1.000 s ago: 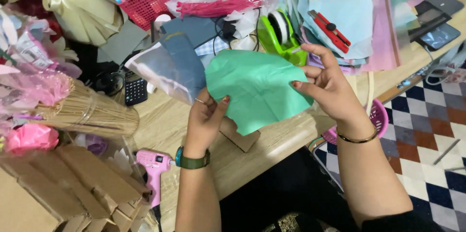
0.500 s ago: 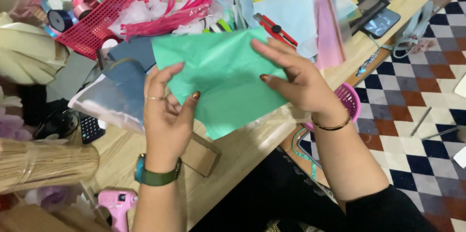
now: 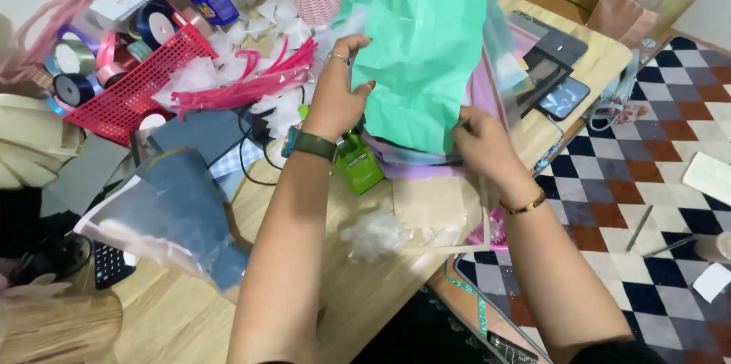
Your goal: The person wraps a bouquet of artificial flowers in layers of green and blue paper, securing the layers with a clear adhesive strip. They then fold and tuck the paper edges around the bouquet to create a finished presentation.
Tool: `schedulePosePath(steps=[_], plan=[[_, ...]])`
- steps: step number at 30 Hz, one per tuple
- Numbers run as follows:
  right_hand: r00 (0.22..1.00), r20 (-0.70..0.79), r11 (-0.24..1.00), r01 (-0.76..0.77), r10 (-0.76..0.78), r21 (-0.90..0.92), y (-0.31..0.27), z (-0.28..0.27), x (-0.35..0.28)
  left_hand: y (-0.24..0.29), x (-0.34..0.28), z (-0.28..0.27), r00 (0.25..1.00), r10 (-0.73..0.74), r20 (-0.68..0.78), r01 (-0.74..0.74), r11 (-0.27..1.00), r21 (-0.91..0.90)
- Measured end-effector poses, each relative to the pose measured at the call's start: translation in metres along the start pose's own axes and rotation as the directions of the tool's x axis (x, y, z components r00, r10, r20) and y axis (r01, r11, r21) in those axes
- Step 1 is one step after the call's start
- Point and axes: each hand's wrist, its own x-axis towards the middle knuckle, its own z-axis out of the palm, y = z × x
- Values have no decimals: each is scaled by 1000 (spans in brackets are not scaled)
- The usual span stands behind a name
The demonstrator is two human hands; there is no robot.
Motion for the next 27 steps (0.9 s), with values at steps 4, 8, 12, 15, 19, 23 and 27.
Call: schedulePosePath(steps=[4, 8, 12, 15, 19, 23, 27], plan=[[989, 76, 802, -149, 129, 578, -52, -12, -26, -18, 10, 26, 968, -247, 38, 203, 867, 454], [990, 134, 638, -126, 36, 760, -28, -19, -20, -37, 15, 40, 927, -375, 11, 337, 846, 413], [992, 58, 934, 84, -110, 347, -109, -26, -36, 16, 14, 34, 925, -371, 77, 224, 699, 680], [989, 61, 956, 148, -137, -253, -83, -12, -23, -36, 8, 60, 880, -420, 221, 121, 649, 751], [998, 37, 971, 65, -58, -230, -72, -5, -11, -42, -11, 75, 873, -438, 214, 121, 619, 776], [991, -10, 976, -136, 136, -172, -66, -2, -7, -49, -20, 78, 943, -299, 144, 62, 586, 808], [926, -104, 930, -367, 363, -26, -85, -23, -7, -73, -28, 92, 997, -65, -36, 63, 501, 863]])
